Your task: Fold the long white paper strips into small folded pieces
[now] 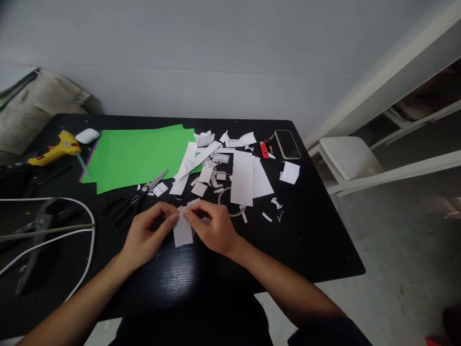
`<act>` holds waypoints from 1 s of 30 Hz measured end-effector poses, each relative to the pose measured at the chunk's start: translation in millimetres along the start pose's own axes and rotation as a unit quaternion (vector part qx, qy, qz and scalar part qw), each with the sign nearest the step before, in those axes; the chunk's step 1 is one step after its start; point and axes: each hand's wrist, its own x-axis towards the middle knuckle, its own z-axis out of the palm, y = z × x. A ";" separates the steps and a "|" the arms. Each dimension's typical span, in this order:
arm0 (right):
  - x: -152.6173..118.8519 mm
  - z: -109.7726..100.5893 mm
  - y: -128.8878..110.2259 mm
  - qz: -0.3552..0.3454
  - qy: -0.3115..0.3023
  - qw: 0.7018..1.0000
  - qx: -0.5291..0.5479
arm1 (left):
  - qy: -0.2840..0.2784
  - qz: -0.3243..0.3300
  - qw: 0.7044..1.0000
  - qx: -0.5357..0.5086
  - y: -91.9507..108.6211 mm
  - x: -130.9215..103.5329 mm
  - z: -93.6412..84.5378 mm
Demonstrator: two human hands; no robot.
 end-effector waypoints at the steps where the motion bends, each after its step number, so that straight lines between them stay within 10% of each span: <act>1: -0.1 0.0 0.1 -0.002 0.000 1.000 0.001 | -0.001 -0.001 1.000 -0.003 0.0 -0.1 0.0; 30: 1.6 -0.9 0.7 -0.009 -0.014 1.000 -0.025 | -0.031 -0.030 0.999 -0.032 1.1 3.0 0.1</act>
